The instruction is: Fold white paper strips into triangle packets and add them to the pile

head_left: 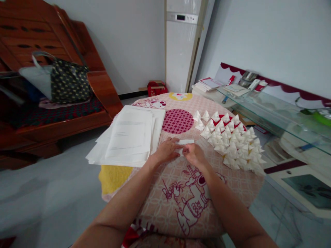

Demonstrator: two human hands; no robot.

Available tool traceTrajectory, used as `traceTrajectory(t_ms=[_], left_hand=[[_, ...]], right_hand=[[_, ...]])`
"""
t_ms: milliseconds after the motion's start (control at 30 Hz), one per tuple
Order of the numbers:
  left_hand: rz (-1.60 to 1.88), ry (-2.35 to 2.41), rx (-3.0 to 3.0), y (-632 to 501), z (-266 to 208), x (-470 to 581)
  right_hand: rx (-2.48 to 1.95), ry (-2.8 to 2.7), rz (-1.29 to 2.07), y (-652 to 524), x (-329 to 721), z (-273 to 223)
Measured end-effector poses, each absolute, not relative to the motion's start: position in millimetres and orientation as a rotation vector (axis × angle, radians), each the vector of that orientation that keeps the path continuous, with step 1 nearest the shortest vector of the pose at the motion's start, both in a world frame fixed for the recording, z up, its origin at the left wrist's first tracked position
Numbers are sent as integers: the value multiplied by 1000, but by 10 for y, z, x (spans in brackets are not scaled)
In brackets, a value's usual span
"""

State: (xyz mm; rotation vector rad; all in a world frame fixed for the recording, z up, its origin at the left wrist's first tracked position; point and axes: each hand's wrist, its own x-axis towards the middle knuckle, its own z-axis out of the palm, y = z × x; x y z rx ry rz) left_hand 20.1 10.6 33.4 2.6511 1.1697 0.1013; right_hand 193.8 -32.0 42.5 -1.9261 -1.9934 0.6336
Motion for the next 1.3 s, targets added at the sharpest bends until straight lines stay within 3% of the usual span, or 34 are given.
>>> traceTrajectory(t_ms=[800,1000,1300], left_hand=[[126,1169,2618,133,301,204],[108,1176,2613,124,352,211],[134,1192,2621,99,376,233]], right_hand=[[-2214,-1834,835,-281,2456,511],[-1835,-1569,1151,-247,2499,438],[-1813,-1749,925,-198,1949,346]])
